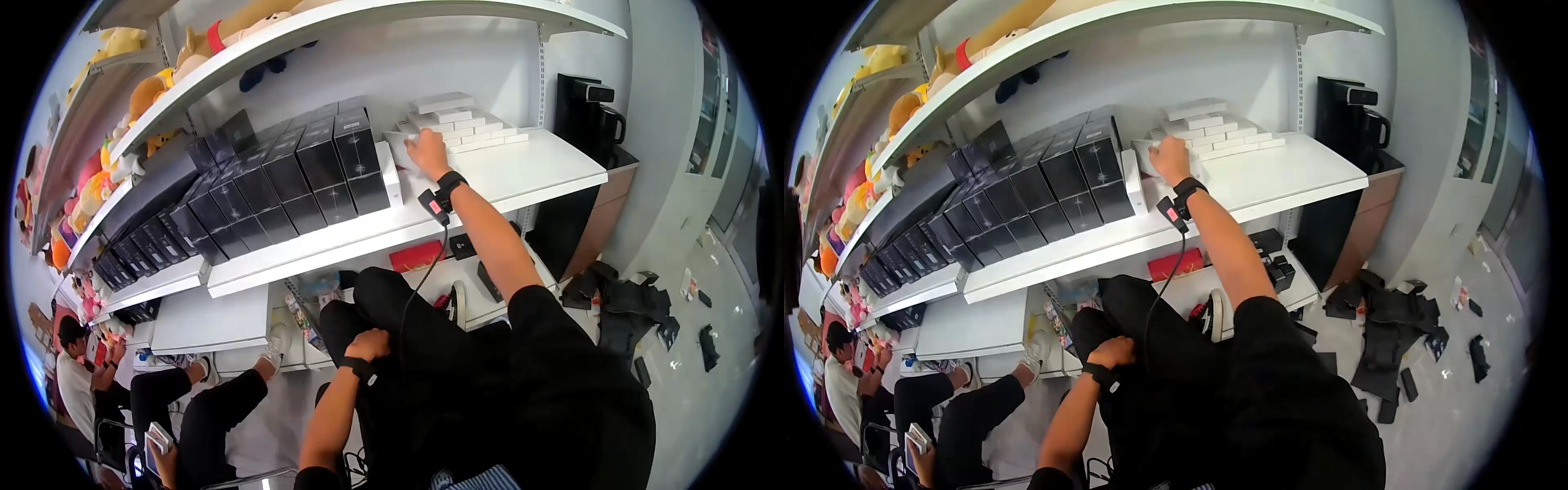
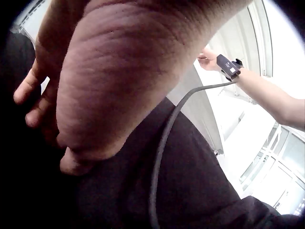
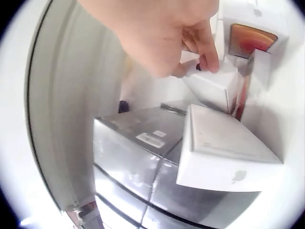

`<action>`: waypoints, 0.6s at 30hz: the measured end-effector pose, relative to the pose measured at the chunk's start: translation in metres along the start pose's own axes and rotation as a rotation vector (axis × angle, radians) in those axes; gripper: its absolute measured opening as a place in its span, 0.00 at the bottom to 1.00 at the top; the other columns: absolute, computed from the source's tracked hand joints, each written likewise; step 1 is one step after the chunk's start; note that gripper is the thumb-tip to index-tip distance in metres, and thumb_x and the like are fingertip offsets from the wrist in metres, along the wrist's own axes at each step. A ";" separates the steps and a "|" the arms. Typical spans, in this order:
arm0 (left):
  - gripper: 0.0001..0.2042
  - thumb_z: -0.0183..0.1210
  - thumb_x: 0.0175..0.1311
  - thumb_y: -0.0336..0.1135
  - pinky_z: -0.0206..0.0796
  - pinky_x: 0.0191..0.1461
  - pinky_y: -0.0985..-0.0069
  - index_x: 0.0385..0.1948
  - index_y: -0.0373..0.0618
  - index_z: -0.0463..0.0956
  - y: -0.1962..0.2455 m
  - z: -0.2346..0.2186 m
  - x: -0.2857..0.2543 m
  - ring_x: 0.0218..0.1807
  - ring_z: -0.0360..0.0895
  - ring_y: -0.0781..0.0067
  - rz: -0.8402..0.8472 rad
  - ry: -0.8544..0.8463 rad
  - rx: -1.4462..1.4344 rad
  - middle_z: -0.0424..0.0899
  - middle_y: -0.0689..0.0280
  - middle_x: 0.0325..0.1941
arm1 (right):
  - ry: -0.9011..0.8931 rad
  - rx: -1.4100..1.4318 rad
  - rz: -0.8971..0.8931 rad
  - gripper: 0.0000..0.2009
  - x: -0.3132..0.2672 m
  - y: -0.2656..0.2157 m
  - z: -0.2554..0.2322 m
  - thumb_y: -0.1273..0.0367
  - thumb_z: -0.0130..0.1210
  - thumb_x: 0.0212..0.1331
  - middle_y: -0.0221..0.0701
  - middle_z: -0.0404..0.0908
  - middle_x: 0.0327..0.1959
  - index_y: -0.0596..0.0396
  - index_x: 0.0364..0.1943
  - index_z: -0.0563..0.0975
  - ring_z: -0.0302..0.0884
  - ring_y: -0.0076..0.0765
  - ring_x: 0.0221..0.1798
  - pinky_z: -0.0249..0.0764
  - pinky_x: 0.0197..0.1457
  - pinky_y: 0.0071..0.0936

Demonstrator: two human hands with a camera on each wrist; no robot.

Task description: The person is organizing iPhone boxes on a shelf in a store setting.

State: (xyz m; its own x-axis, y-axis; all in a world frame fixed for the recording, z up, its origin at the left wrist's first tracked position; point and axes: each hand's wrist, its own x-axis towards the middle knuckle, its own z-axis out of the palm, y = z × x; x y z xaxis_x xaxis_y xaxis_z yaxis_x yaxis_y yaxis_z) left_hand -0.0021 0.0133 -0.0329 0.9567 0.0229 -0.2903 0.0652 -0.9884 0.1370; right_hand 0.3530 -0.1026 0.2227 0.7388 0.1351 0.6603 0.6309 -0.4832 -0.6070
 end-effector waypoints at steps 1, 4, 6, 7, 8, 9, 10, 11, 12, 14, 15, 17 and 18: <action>0.17 0.62 0.59 0.40 0.78 0.55 0.54 0.43 0.38 0.85 0.000 -0.004 0.003 0.52 0.85 0.46 0.018 0.008 -0.004 0.86 0.47 0.50 | 0.024 0.003 -0.006 0.20 0.000 -0.006 -0.015 0.57 0.67 0.58 0.53 0.85 0.33 0.66 0.32 0.82 0.85 0.65 0.43 0.81 0.50 0.47; 0.18 0.62 0.61 0.42 0.78 0.55 0.55 0.46 0.39 0.85 0.011 -0.012 -0.001 0.54 0.84 0.47 -0.042 -0.035 0.029 0.85 0.48 0.53 | 0.169 0.087 -0.087 0.19 -0.001 0.001 -0.048 0.59 0.66 0.59 0.52 0.86 0.34 0.66 0.39 0.83 0.86 0.59 0.41 0.80 0.48 0.46; 0.18 0.62 0.62 0.44 0.78 0.55 0.55 0.47 0.40 0.85 0.013 -0.014 -0.002 0.55 0.84 0.48 -0.021 -0.034 0.030 0.85 0.49 0.54 | 0.195 0.329 -0.177 0.16 -0.004 0.032 -0.064 0.65 0.65 0.59 0.55 0.84 0.36 0.68 0.40 0.80 0.85 0.60 0.37 0.80 0.43 0.48; 0.18 0.62 0.62 0.44 0.78 0.55 0.55 0.47 0.40 0.85 0.014 -0.013 -0.003 0.55 0.84 0.49 -0.012 -0.033 0.031 0.85 0.50 0.54 | 0.078 0.404 -0.085 0.16 -0.019 0.028 -0.090 0.68 0.64 0.62 0.48 0.85 0.38 0.69 0.45 0.79 0.87 0.45 0.30 0.82 0.32 0.38; 0.18 0.62 0.62 0.44 0.79 0.54 0.55 0.47 0.41 0.85 0.015 -0.010 -0.002 0.55 0.84 0.49 -0.010 -0.039 0.048 0.85 0.50 0.54 | 0.037 0.497 -0.074 0.15 -0.035 0.024 -0.113 0.70 0.62 0.65 0.41 0.84 0.38 0.69 0.50 0.78 0.86 0.32 0.27 0.81 0.26 0.29; 0.18 0.62 0.62 0.45 0.79 0.54 0.56 0.47 0.41 0.85 0.016 -0.006 0.002 0.54 0.84 0.49 -0.008 -0.044 0.066 0.85 0.50 0.54 | 0.030 0.461 -0.053 0.15 -0.047 0.026 -0.131 0.70 0.60 0.68 0.39 0.84 0.38 0.69 0.52 0.77 0.86 0.30 0.27 0.81 0.27 0.28; 0.18 0.62 0.63 0.45 0.79 0.54 0.56 0.46 0.41 0.85 0.015 -0.003 0.007 0.54 0.85 0.50 -0.006 -0.048 0.088 0.85 0.50 0.54 | 0.006 0.457 -0.043 0.17 -0.053 0.042 -0.141 0.70 0.61 0.68 0.38 0.83 0.39 0.68 0.54 0.76 0.85 0.30 0.27 0.80 0.27 0.29; 0.18 0.62 0.62 0.44 0.79 0.53 0.56 0.46 0.41 0.86 0.013 0.007 0.010 0.54 0.85 0.51 -0.006 -0.017 0.117 0.86 0.50 0.53 | -0.013 0.485 -0.030 0.16 -0.061 0.053 -0.149 0.71 0.59 0.69 0.37 0.83 0.39 0.67 0.56 0.75 0.84 0.28 0.27 0.80 0.29 0.28; 0.17 0.62 0.62 0.44 0.79 0.53 0.56 0.46 0.42 0.86 0.015 0.006 0.009 0.54 0.85 0.51 -0.016 -0.017 0.106 0.86 0.50 0.53 | -0.080 0.534 -0.030 0.16 -0.068 0.063 -0.154 0.71 0.59 0.70 0.37 0.83 0.39 0.67 0.57 0.75 0.83 0.27 0.27 0.80 0.30 0.27; 0.17 0.62 0.62 0.44 0.79 0.53 0.56 0.45 0.42 0.86 0.018 -0.004 0.003 0.53 0.85 0.50 -0.032 -0.030 0.100 0.86 0.50 0.52 | -0.200 0.635 -0.014 0.16 -0.080 0.081 -0.162 0.72 0.57 0.71 0.37 0.83 0.38 0.66 0.58 0.75 0.81 0.26 0.28 0.80 0.33 0.26; 0.18 0.61 0.61 0.44 0.78 0.54 0.56 0.46 0.41 0.86 0.014 -0.003 0.002 0.54 0.85 0.50 -0.036 -0.003 0.056 0.87 0.50 0.51 | -0.261 0.663 0.023 0.16 -0.083 0.088 -0.160 0.72 0.57 0.72 0.36 0.83 0.33 0.65 0.59 0.75 0.79 0.24 0.29 0.79 0.36 0.24; 0.19 0.60 0.61 0.43 0.78 0.56 0.57 0.47 0.41 0.86 0.004 -0.004 0.004 0.54 0.84 0.49 -0.008 -0.077 0.025 0.86 0.50 0.52 | -0.383 0.619 -0.004 0.16 -0.086 0.100 -0.150 0.72 0.57 0.71 0.34 0.82 0.30 0.64 0.60 0.74 0.80 0.24 0.29 0.78 0.36 0.24; 0.19 0.59 0.61 0.43 0.77 0.57 0.57 0.47 0.41 0.86 -0.004 -0.002 0.005 0.54 0.84 0.49 0.003 -0.116 0.013 0.86 0.50 0.53 | -0.442 0.600 -0.016 0.17 -0.088 0.102 -0.144 0.72 0.57 0.71 0.33 0.82 0.28 0.63 0.60 0.74 0.80 0.24 0.29 0.77 0.36 0.24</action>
State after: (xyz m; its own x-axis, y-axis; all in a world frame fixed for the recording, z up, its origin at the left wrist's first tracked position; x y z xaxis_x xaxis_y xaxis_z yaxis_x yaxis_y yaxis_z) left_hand 0.0031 0.0180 -0.0326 0.9174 0.0032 -0.3980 0.0581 -0.9903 0.1262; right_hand 0.3181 -0.2885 0.1665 0.6751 0.5343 0.5087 0.5698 0.0604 -0.8196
